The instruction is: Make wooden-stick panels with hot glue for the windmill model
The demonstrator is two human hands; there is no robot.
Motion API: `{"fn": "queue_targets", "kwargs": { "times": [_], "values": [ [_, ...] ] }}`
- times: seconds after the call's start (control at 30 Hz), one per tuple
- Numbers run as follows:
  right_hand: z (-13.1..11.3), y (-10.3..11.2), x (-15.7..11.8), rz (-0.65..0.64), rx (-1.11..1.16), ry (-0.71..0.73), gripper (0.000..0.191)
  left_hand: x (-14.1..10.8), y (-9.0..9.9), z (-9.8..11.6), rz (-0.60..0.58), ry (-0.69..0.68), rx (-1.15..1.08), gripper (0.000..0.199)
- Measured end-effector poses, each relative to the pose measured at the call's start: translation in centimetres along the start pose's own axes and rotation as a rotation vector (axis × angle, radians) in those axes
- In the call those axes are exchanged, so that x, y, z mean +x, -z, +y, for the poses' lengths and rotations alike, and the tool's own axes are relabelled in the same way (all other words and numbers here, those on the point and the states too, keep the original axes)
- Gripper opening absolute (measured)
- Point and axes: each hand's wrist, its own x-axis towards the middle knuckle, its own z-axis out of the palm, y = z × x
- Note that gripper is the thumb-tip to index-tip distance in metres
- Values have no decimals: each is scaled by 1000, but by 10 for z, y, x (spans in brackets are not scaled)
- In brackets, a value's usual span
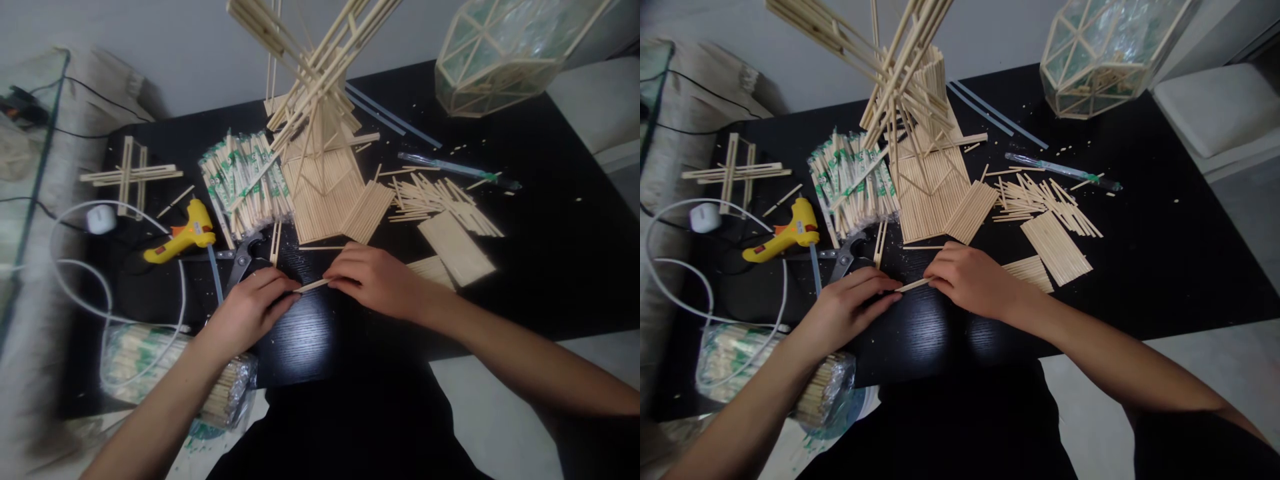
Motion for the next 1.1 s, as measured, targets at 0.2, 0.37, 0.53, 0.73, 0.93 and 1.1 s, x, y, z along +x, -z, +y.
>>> {"fn": "queue_targets", "kwargs": {
  "times": [0.2,0.37,0.53,0.73,0.93,1.1],
  "values": [
    [-3,1,0,-34,-59,-10,10,-2,-2,-2,3,-14,33,13],
    [-5,-2,-1,-26,-25,-14,14,-1,-2,0,0,-2,40,14],
    [-7,-10,-2,25,-88,45,13,1,-4,2,7,11,63,13],
    [-12,-15,-2,3,-102,28,14,2,-8,3,6,14,73,11],
    [-16,-15,1,-45,-122,-15,12,6,-9,10,13,12,68,9],
    [-17,-14,2,-72,-138,-34,10,8,-10,15,-15,-9,127,16]
  ]
}}
